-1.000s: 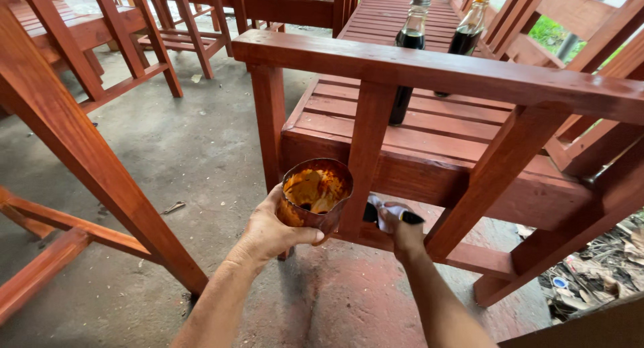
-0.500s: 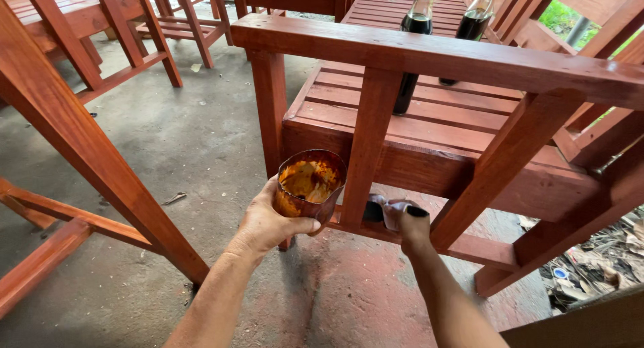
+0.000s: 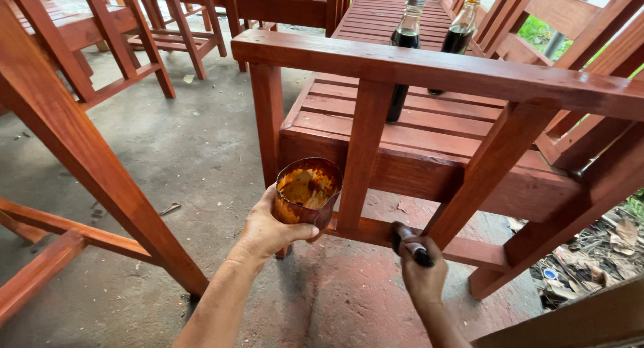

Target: The person applies a reddish-brown wood stain to a wooden bench using a brush, holding a stained can in one hand. They brush the bench's armrest, rails, legs and slats, dipping the brush into the can as they coat different parts of the furniture.

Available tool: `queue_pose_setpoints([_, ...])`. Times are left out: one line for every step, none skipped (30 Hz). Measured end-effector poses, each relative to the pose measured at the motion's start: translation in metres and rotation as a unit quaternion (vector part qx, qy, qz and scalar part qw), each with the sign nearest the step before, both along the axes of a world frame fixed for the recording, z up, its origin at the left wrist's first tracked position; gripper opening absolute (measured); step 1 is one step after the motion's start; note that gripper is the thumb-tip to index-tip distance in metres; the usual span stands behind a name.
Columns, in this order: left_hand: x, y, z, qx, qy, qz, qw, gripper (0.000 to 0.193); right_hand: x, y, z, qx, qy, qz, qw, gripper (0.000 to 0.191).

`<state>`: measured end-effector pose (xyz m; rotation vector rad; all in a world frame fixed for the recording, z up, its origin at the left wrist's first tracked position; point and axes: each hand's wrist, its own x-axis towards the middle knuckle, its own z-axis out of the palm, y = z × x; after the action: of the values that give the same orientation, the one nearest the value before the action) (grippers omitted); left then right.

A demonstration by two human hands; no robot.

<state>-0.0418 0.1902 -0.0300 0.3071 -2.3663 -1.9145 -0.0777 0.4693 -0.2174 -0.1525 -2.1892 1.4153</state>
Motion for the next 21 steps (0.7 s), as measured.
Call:
queue_pose_setpoints([0.002,-0.003,0.000,-0.003,-0.005,0.002,1.000,0.093,0.002,-0.009,-0.001,-0.060,0.002,0.027,0.998,0.012])
queue_pose_setpoints([0.004,-0.005,0.001,-0.006,-0.009,0.004,1.000,0.094,0.004,-0.016,-0.001,-0.070,-0.022,0.075,0.994,0.011])
queue_pose_setpoints([0.004,-0.008,0.002,-0.008,-0.011,0.006,1.000,0.095,0.006,-0.026,0.002,-0.080,-0.045,0.123,0.988,0.011])
queue_pose_setpoints([0.005,-0.009,0.002,-0.013,-0.005,0.006,1.000,0.097,0.009,-0.034,0.007,-0.088,-0.068,0.168,0.979,0.011])
queue_pose_setpoints([0.006,-0.011,0.002,-0.017,0.001,0.007,1.000,0.099,0.012,-0.038,0.014,-0.027,-0.037,0.158,0.986,0.012])
queue_pose_setpoints([0.006,-0.013,0.003,-0.021,0.007,0.007,1.000,0.101,0.016,-0.041,0.025,0.035,-0.006,0.148,0.988,0.013])
queue_pose_setpoints([0.006,-0.017,0.003,-0.046,-0.005,0.015,0.999,0.102,0.019,-0.044,0.037,0.096,0.026,0.137,0.986,0.015])
queue_pose_setpoints([0.006,-0.023,0.004,-0.071,-0.018,0.023,0.997,0.103,0.023,-0.048,0.048,0.104,0.004,0.137,0.985,0.015])
queue_pose_setpoints([0.005,-0.029,0.005,-0.096,-0.029,0.032,0.994,0.103,0.028,-0.054,0.060,0.112,-0.017,0.137,0.984,0.017])
queue_pose_setpoints([0.005,-0.036,0.005,-0.077,-0.008,0.032,0.996,0.104,0.030,-0.062,0.072,0.120,-0.038,0.138,0.982,0.018])
queue_pose_setpoints([0.006,-0.045,0.005,-0.059,0.013,0.032,0.998,0.105,0.032,-0.073,0.081,0.124,-0.025,0.155,0.980,0.017])
queue_pose_setpoints([0.006,-0.053,0.004,-0.041,0.033,0.032,0.998,0.106,0.034,-0.086,0.088,0.128,-0.013,0.172,0.977,0.017])
queue_pose_setpoints([0.006,-0.060,0.003,-0.040,0.036,0.039,0.998,0.105,0.033,-0.100,0.092,0.132,0.000,0.190,0.973,0.017])
queue_pose_setpoints([0.009,-0.067,0.000,-0.040,0.036,0.046,0.997,0.105,0.031,-0.118,0.093,0.155,0.011,0.197,0.968,0.015])
queue_pose_setpoints([0.009,-0.074,-0.002,-0.040,0.039,0.053,0.997,0.104,0.024,-0.134,0.092,0.178,0.024,0.202,0.963,0.014])
queue_pose_setpoints([0.008,-0.081,-0.003,-0.041,0.041,0.055,0.997,0.103,0.015,-0.147,0.090,0.200,0.040,0.206,0.957,0.012])
queue_pose_setpoints([0.009,-0.087,-0.005,-0.042,0.040,0.058,0.997,0.103,0.006,-0.158,0.086,0.218,0.037,0.188,0.957,0.013])
queue_pose_setpoints([0.011,-0.092,-0.007,-0.042,0.038,0.060,0.997,0.102,-0.004,-0.169,0.080,0.235,0.033,0.171,0.956,0.013])
queue_pose_setpoints([0.011,-0.098,-0.008,-0.025,0.058,0.056,0.996,0.102,-0.016,-0.178,0.073,0.252,0.030,0.152,0.955,0.014])
queue_pose_setpoints([0.010,-0.104,-0.008,-0.009,0.079,0.051,0.996,0.101,-0.024,-0.187,0.064,0.209,0.047,0.115,0.970,0.014])
queue_pose_setpoints([0.009,-0.110,-0.009,0.008,0.099,0.048,0.994,0.101,-0.027,-0.193,0.053,0.165,0.064,0.078,0.981,0.015])
